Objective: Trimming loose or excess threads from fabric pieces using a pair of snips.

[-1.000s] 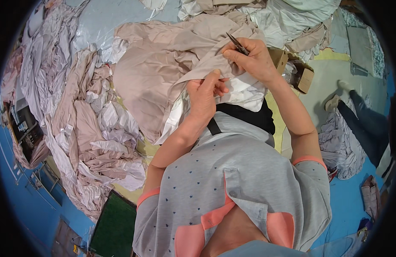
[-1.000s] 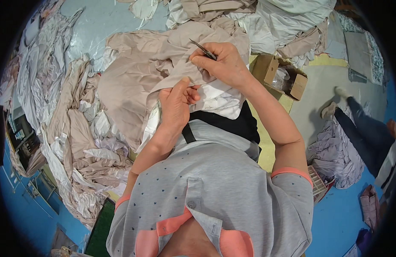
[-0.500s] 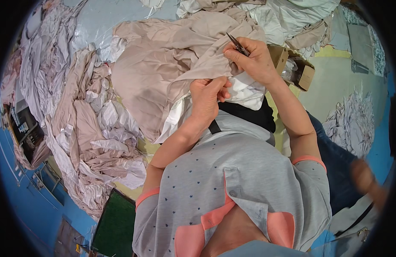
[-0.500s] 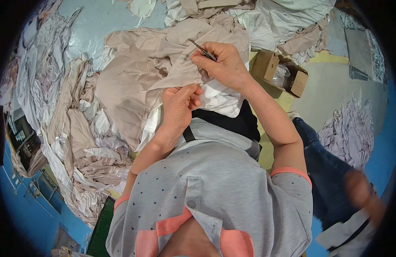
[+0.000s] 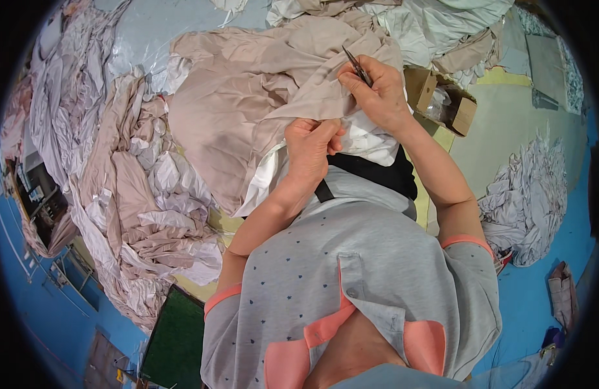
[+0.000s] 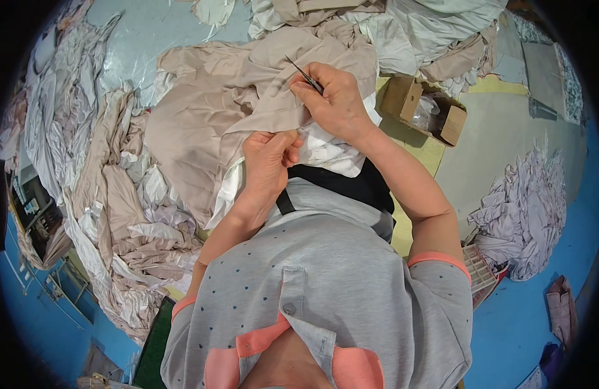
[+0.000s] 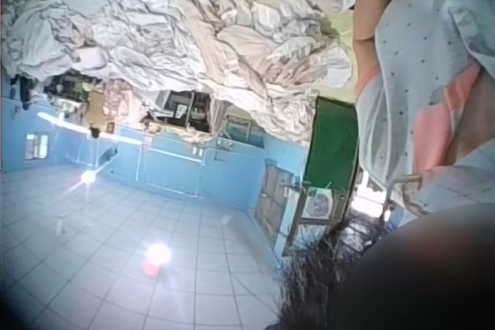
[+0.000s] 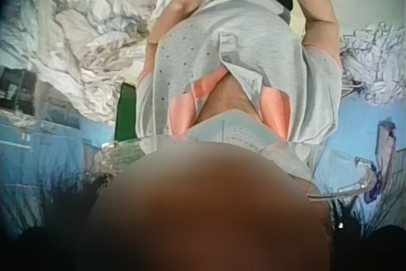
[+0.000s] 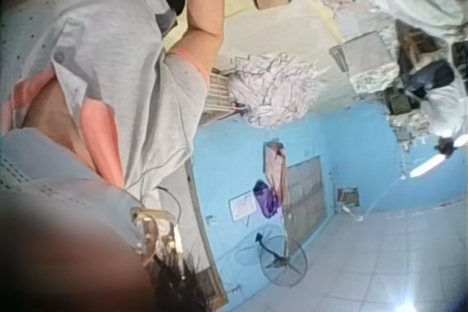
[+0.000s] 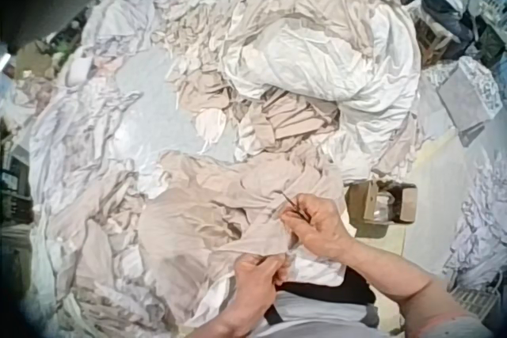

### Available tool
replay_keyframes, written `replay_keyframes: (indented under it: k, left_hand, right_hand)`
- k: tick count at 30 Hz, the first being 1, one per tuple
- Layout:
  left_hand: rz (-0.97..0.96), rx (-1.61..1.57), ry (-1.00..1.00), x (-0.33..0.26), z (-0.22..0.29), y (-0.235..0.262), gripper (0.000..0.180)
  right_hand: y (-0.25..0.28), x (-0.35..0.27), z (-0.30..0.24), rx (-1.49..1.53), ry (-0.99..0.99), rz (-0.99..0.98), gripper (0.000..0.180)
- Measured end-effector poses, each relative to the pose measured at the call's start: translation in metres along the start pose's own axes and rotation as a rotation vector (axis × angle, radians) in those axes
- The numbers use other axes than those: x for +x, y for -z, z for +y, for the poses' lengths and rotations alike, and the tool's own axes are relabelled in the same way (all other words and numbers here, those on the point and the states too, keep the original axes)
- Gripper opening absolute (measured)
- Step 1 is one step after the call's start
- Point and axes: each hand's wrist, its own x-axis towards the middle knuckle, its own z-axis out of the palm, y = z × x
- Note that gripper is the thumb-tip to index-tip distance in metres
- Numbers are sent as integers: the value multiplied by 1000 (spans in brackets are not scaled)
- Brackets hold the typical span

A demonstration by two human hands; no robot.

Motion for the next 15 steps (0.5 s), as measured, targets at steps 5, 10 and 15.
replay_keyframes:
  k: [5, 10, 15]
  left_hand:
    - [41, 123, -133, -6, 1, -6, 5]
    - [10, 45, -165, -6, -2, -2, 8]
    - [-68, 63, -143, -8, 7, -6, 8]
  right_hand:
    - [1, -1, -2, 3, -2, 17, 9]
    - [5, 1, -9, 330, -225, -85, 12]
    - [5, 2, -11, 334, -233, -72, 13]
